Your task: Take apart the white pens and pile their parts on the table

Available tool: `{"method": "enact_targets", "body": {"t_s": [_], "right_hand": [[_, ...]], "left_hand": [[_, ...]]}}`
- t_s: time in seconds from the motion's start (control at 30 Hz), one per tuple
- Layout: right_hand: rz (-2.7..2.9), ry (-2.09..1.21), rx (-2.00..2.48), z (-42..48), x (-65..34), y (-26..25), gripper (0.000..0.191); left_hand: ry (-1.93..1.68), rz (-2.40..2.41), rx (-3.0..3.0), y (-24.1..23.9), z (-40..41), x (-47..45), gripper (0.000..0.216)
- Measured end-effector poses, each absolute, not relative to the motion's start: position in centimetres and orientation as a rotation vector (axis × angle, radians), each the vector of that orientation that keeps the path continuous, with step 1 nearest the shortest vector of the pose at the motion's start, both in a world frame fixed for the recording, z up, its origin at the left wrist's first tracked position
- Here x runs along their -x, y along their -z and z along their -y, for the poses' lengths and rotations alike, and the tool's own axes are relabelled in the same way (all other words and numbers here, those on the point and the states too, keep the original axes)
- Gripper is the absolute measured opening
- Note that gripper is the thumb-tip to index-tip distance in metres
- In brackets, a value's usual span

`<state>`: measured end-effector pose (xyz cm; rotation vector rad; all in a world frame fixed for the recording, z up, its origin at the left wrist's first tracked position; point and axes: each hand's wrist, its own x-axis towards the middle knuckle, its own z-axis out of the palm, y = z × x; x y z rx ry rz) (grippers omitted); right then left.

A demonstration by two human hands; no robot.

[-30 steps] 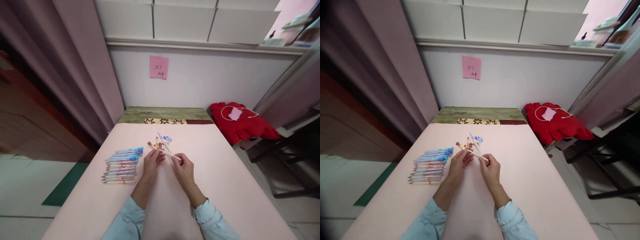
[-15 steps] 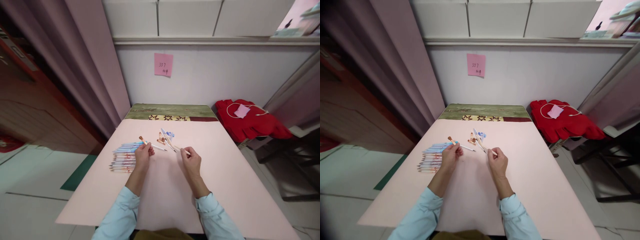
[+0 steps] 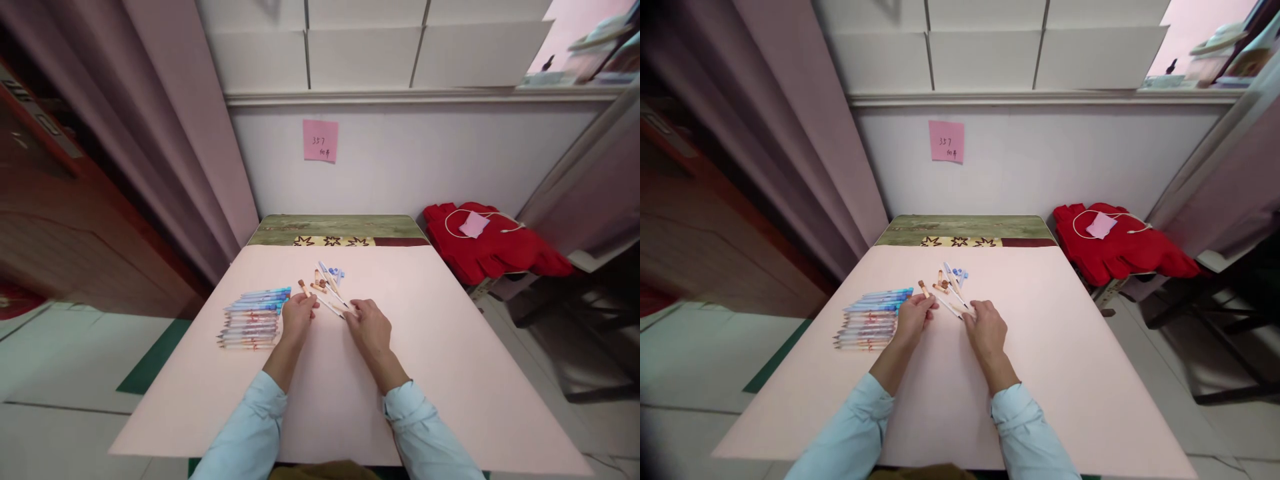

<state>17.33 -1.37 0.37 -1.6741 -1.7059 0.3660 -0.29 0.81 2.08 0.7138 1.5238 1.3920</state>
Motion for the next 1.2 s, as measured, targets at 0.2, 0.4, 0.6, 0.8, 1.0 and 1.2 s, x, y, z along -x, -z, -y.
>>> {"method": "enact_targets", "body": {"t_s": [0.2,0.4,0.6,0.8,1.0,1.2], "right_hand": [[1.534,-0.572,1.365,1.9,-16.3,-1.8,0.029],[1.377,-0.921,1.251,1.8,-15.7,-1.6,0.028],[1.253,-1.239,1.132,1.9,-16.0,-2.0,0.035],[1.283,-1.398,1.039,3.0,-14.1,-1.9,0.04],[1.419,-1.265,1.141,3.3,-13.1,-1.3,0.042],[1.517,-1.147,1.164,3.7,-12.3,-1.8,0.038]], "left_hand": [[-1.423,-1.527,-0.963,-3.0,1.6,-1.3,0.028],[-1.358,-1.342,-1.193,-4.1,4.2,-3.7,0.018],[-1.344,-1.28,-0.958,-4.7,2.9,-2.9,0.03],[-1.325,-1.039,-0.506,-3.8,2.1,-4.2,0.034],[-1.437,-1.087,-0.365,-3.0,2.1,-4.5,0.026],[-1.633,-1.145,-0.395,-2.6,2.5,-4.7,0.025]]}}
